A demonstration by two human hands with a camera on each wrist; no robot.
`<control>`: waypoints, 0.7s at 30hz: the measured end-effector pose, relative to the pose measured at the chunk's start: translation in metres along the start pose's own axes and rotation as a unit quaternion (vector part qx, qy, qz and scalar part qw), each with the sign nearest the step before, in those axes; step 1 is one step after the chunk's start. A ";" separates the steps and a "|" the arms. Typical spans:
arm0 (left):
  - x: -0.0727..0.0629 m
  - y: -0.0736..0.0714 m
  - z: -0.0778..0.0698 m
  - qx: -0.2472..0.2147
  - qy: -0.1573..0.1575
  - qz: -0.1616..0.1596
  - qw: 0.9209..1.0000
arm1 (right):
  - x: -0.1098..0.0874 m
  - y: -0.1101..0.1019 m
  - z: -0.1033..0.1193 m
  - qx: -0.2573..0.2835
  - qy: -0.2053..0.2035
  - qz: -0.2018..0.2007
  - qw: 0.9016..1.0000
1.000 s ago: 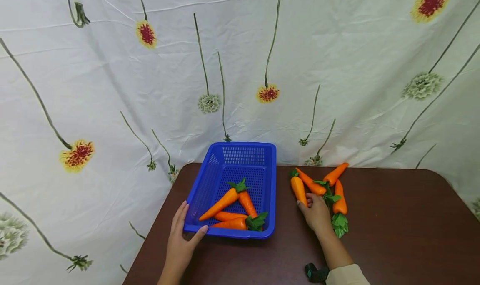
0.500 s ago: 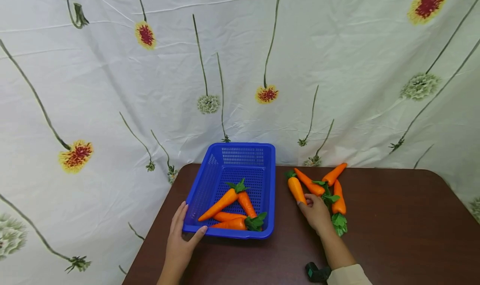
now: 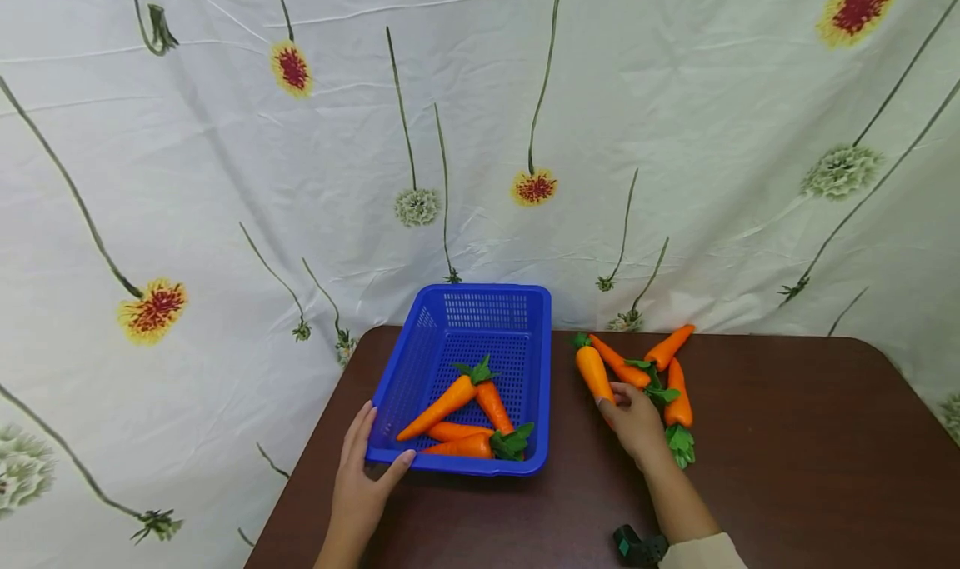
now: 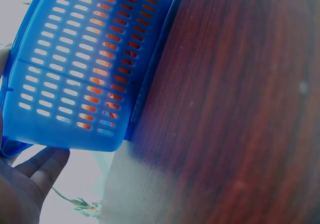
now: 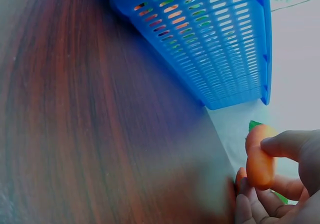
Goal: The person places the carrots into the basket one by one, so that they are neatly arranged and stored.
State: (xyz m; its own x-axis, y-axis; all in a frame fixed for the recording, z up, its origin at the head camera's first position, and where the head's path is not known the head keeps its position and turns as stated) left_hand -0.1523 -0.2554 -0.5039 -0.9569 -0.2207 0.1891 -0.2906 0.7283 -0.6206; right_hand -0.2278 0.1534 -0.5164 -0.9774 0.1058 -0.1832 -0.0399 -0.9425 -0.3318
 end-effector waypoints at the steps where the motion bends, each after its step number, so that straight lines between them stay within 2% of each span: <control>1: 0.000 0.000 0.000 -0.001 0.001 -0.001 1.000 | 0.000 -0.001 0.001 0.006 -0.002 -0.002 1.000; 8: 0.000 0.000 -0.001 -0.002 0.002 -0.003 1.000 | -0.003 -0.005 0.012 0.033 -0.021 -0.016 0.999; 21: 0.000 0.000 -0.001 0.003 0.001 -0.001 1.000 | -0.015 -0.007 0.034 0.051 -0.052 -0.033 0.997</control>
State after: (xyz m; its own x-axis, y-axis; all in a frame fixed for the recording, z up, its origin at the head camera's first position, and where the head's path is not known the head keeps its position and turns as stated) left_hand -0.1521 -0.2552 -0.5035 -0.9562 -0.2203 0.1926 -0.2926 0.7234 -0.6253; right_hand -0.2199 0.1477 -0.4803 -0.9879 0.1406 -0.0652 -0.1209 -0.9623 -0.2436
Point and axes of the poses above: each hand's wrist, its own x-axis towards the middle knuckle, its own y-axis out of the palm, z = x × y, the point moved 4 cm from there along x, towards the middle knuckle, and after that the axes turned 4 degrees about x, right-handed, at the moved point
